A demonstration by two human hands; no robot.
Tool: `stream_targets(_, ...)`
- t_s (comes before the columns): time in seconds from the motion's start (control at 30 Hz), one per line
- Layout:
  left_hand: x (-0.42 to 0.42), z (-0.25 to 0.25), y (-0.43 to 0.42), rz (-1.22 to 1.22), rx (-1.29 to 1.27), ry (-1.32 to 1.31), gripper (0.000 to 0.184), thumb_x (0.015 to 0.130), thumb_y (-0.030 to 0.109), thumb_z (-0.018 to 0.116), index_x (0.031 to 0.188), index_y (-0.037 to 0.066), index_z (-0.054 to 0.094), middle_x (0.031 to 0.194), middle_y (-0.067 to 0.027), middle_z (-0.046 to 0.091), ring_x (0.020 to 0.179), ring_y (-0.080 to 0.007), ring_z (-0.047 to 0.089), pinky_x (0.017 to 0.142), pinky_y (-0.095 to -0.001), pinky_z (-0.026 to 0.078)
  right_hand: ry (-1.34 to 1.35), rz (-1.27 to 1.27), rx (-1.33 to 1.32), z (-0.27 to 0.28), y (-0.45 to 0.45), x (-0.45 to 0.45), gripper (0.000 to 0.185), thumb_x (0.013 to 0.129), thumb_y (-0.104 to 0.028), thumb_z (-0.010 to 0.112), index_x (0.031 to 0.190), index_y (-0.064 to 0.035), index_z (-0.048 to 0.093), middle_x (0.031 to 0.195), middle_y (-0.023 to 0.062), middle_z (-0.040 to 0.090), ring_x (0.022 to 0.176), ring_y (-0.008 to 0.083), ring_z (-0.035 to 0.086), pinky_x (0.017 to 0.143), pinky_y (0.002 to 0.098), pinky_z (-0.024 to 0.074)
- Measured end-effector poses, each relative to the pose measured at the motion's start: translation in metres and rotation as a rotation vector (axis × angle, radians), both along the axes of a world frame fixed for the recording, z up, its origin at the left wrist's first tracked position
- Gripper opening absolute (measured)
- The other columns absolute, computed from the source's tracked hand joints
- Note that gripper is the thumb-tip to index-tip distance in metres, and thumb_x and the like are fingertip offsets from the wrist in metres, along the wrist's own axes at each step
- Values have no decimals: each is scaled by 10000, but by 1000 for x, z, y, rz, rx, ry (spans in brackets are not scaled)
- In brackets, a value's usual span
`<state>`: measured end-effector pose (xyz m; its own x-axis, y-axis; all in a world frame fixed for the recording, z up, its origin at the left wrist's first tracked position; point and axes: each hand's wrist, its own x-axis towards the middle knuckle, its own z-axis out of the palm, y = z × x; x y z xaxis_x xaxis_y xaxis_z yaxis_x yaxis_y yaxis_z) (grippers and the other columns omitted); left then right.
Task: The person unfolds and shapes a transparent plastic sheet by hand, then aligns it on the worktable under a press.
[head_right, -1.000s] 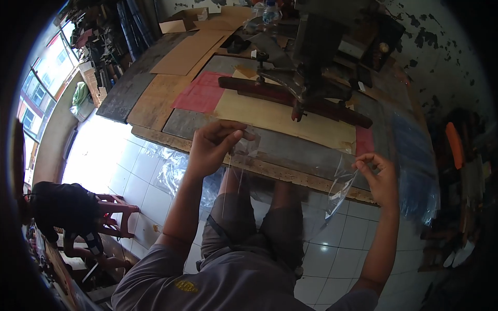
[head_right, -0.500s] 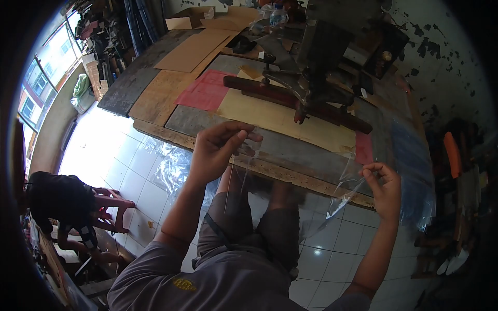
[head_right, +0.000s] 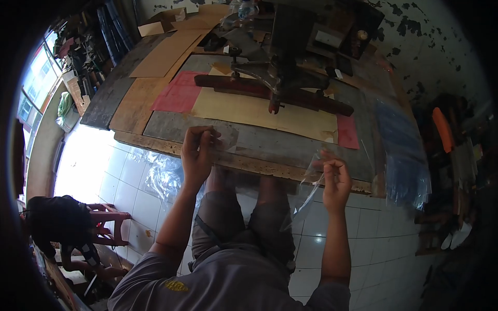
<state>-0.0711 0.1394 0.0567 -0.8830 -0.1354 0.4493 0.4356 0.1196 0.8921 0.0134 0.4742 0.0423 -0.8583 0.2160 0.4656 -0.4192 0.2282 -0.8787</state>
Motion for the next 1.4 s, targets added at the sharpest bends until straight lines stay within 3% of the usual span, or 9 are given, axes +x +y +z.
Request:
stream_targets(0.17,-1,-34,-1,240,-163,155,106,1043,24,530,1125,19,596,885,-112,716,801,-207,711,753,-329,550,153,-43,182,-35,-20,-9,173,1109,-180,472,1156,-17,439,1252,274,674,1038,298,730,981,404,540)
stream_targets(0.27,2,-58,-6,340,-219,260,104,1022,-4,546,1106,25,599,871,-125,714,772,-244,714,721,-352,549,188,-105,258,-44,-26,-5,144,1108,-147,452,1190,-29,459,1163,220,720,1113,282,719,968,367,524)
stream_targets(0.47,-6,-79,-13,309,-175,372,130,1008,-40,547,1116,26,577,855,-146,667,707,-246,660,659,-353,523,281,-179,386,-52,-34,3,145,1098,-124,459,1228,-61,470,1078,135,763,1149,263,716,1116,405,371)
stream_targets(0.57,-13,-66,-17,246,-171,419,160,1008,-56,532,1144,25,555,848,-142,652,700,-229,646,640,-341,509,168,-254,669,-37,-28,10,146,1104,-162,462,1204,-63,499,1072,104,776,1149,249,718,1121,395,365)
stream_targets(0.7,-22,-60,-22,276,-284,418,82,1079,13,459,1155,43,454,837,-124,594,690,-165,575,615,-309,490,321,-258,654,-35,-40,-1,163,1109,-210,465,1152,-77,548,1046,58,790,1117,224,732,1031,395,438)
stream_targets(0.97,-27,-67,-20,233,-189,477,96,1084,20,449,1170,59,430,850,-133,595,681,-172,570,602,-303,502,483,-342,710,-52,-45,-20,176,1119,-229,432,1124,-91,542,1026,50,790,953,262,781,763,305,547)
stream_targets(1.07,-27,-64,-17,260,-189,504,87,1088,26,433,1168,60,425,839,-134,596,671,-173,566,597,-301,502,532,-356,686,-54,-47,-22,153,1121,-211,417,1113,-104,526,992,33,792,1002,258,773,822,348,547)
stream_targets(1.27,-3,-37,-17,176,-159,542,69,1107,51,367,1170,62,394,807,-147,607,633,-179,578,571,-295,508,384,-232,458,-41,-45,-1,155,1125,-172,366,1140,-56,468,935,129,777,1111,339,736,999,498,496)
stream_targets(1.4,25,-14,-17,181,-131,600,74,1112,63,345,1182,58,368,797,-158,617,578,-174,574,487,-274,484,260,-220,240,-6,-56,27,198,1130,-176,343,1092,-21,460,929,184,761,864,240,749,842,383,585)
